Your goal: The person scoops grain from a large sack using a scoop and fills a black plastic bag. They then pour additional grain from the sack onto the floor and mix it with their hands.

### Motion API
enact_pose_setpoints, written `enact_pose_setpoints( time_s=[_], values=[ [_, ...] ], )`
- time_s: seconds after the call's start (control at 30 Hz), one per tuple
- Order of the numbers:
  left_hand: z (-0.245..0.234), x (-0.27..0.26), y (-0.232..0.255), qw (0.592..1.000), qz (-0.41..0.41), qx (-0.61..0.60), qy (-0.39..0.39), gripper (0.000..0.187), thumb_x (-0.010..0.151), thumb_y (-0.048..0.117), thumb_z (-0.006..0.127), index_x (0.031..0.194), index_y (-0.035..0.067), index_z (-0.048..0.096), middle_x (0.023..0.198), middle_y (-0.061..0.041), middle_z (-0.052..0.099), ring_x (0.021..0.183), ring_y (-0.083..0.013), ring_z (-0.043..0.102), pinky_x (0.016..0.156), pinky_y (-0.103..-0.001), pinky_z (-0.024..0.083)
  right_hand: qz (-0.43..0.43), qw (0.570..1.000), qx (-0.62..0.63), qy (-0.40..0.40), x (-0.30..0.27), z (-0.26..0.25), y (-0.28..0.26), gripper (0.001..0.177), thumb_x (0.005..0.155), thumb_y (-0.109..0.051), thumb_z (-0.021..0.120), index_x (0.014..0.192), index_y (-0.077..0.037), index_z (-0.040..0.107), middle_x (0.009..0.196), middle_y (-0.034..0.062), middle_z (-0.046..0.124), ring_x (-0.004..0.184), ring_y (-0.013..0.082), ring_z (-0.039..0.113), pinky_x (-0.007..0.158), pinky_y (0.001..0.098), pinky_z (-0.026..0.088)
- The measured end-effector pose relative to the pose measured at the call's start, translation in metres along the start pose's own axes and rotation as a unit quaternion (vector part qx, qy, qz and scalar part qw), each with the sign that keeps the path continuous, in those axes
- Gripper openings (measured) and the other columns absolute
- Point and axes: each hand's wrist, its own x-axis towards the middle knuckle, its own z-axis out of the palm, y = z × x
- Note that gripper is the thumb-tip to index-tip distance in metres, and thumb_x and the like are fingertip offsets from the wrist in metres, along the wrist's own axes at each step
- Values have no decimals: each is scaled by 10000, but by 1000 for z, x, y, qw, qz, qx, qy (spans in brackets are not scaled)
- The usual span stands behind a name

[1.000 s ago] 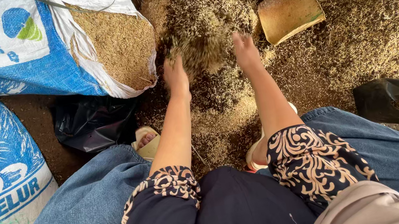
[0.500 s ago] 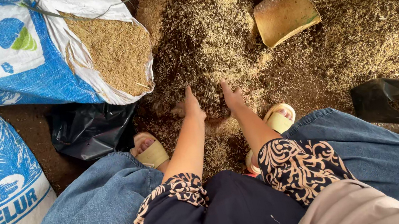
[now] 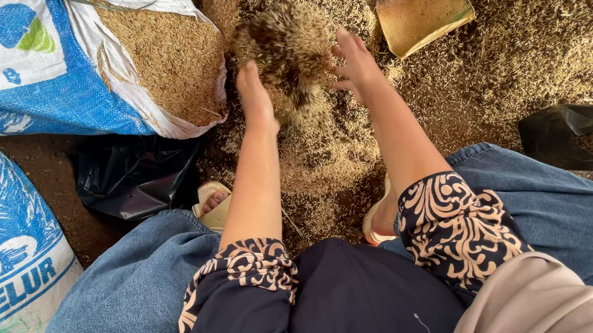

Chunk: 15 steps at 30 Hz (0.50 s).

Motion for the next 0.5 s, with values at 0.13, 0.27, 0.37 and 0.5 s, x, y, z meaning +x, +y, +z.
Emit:
enact_pose_setpoints(
  time_s=[0.13,0.27,0.37,0.5],
  values=[
    [-60,10,-60,890,-16,456,-2,557,1077,427,244,1491,71,356,1530,-250,255,1329,-411,326,1086,-528,255,104,945,-311,-7,11,-23,72,691,1045,-352,401,1511,91,146,925,224,654,700,252,607,902,476,624],
    [-81,-6,-133,732,-257,573,-266,469,1056,358,315,1402,53,404,1417,-237,367,1232,-386,426,1011,-510,361,261,921,-265,-115,10,-23,175,600,1059,-372,329,1534,-11,256,1221,245,608,836,251,742,711,360,632],
    [-62,-10,-163,837,-382,319,-225,404,1041,306,369,1336,40,440,1332,-227,452,1160,-367,501,954,-496,441,263,941,-178,-112,17,2,208,565,1074,-306,392,1488,44,235,1300,324,525,1024,361,703,778,416,624],
    [-42,1,-177,907,-389,92,-128,316,1021,236,440,1248,21,487,1219,-214,564,1063,-342,601,878,-479,547,250,960,-11,-123,19,41,195,386,1067,-294,428,1329,-15,381,1341,286,474,1107,359,633,875,453,593]
  ],
)
